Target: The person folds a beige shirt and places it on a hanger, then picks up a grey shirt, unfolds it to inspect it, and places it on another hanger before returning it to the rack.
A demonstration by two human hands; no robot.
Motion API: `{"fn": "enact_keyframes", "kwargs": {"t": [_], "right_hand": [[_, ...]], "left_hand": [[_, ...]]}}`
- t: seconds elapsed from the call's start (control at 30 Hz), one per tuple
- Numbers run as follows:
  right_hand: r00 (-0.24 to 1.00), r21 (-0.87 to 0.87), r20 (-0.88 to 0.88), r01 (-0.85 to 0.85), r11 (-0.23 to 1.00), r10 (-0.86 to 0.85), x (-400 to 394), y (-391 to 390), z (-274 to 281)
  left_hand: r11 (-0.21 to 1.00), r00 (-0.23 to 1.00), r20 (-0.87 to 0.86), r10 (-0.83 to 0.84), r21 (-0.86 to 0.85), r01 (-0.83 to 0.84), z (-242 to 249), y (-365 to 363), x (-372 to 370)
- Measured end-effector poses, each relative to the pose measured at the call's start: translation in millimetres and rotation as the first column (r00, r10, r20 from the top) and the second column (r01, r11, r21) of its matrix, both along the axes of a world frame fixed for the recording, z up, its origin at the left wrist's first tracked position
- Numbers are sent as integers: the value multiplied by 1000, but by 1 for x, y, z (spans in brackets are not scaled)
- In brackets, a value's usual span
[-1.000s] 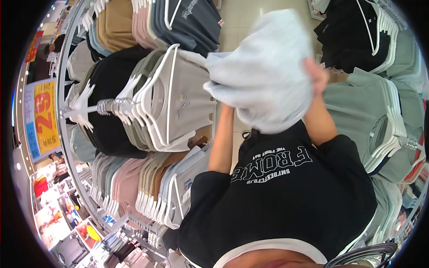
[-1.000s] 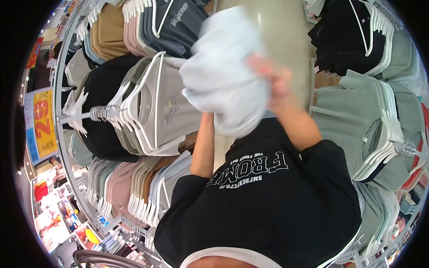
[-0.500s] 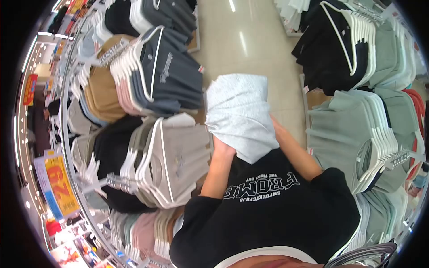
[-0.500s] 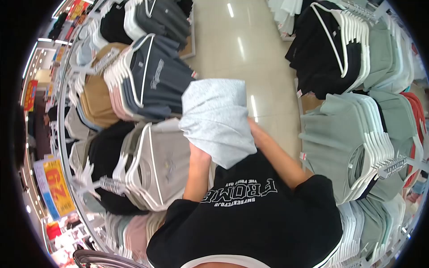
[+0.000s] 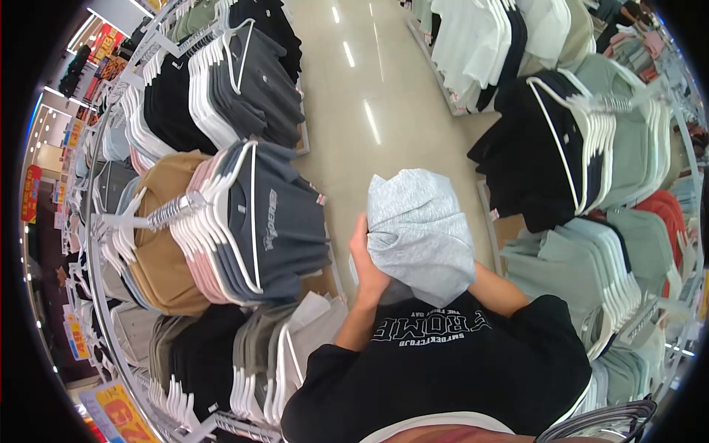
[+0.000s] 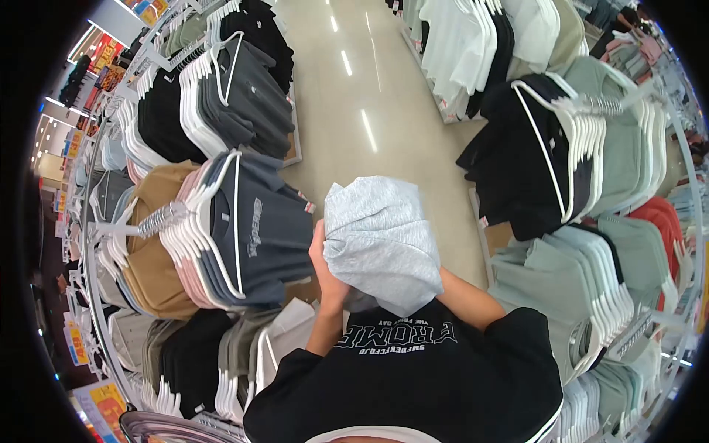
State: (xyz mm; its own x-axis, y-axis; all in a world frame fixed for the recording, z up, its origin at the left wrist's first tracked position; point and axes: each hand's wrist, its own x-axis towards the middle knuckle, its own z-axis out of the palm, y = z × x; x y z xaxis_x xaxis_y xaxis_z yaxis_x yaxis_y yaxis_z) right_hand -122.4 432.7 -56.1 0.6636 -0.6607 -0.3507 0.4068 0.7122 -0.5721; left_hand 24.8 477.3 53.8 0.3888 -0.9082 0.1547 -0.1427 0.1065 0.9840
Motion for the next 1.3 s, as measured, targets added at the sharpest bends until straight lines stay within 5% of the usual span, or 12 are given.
{"fn": "enact_keyframes", "kwargs": {"t": [0.13, 0.33, 0.4, 0.5, 0.6, 0.8, 0.9, 1.0, 1.03, 1.13, 1.2, 1.3], "right_hand": [[996, -66, -66, 50, 997, -54, 20, -53, 14], [979, -140, -123, 144, 980, -161, 30, -143, 27], [969, -170, -145, 175, 970, -200, 36, -181, 27], [950, -226, -174, 219, 949, -261, 45, -246, 22], [930, -294, -212, 233, 927, -301, 51, -313, 15], [904, -486, -313, 109, 867, -290, 57, -427, 14], [935, -623, -343, -154, 767, -91, 63, -498, 26], [892, -709, -444, -294, 641, -82, 72, -550, 36], [866, -732, -484, -322, 601, -124, 74, -565, 39], [916, -683, -204, 120, 720, -347, 82, -596, 44], [934, -629, -100, 208, 749, -343, 85, -626, 39], [955, -487, -260, -2, 874, -142, 94, -668, 50]], "left_hand": [[993, 958, 262, 114, -6, -116, -7, -64, 43], [932, 927, -305, -218, 218, 290, -85, -134, 83], [901, 832, -483, -272, 177, 397, -121, -161, 86], [892, 374, -927, -42, 134, 431, -110, -198, 68], [928, 250, -965, 80, 163, 335, -100, -252, 52], [941, 48, -999, 23, 38, 337, -121, -389, 77], [962, 518, -850, -94, 56, 266, -108, -460, 88], [948, 623, -775, -106, 110, 298, -111, -510, 102], [956, 585, -808, -72, 111, 270, -105, -525, 103], [973, 503, -864, -30, 90, 212, -90, -574, 114], [977, 511, -858, -55, 59, 205, -95, -604, 130], [971, 484, -875, -32, 88, 223, -111, -648, 154]]}}
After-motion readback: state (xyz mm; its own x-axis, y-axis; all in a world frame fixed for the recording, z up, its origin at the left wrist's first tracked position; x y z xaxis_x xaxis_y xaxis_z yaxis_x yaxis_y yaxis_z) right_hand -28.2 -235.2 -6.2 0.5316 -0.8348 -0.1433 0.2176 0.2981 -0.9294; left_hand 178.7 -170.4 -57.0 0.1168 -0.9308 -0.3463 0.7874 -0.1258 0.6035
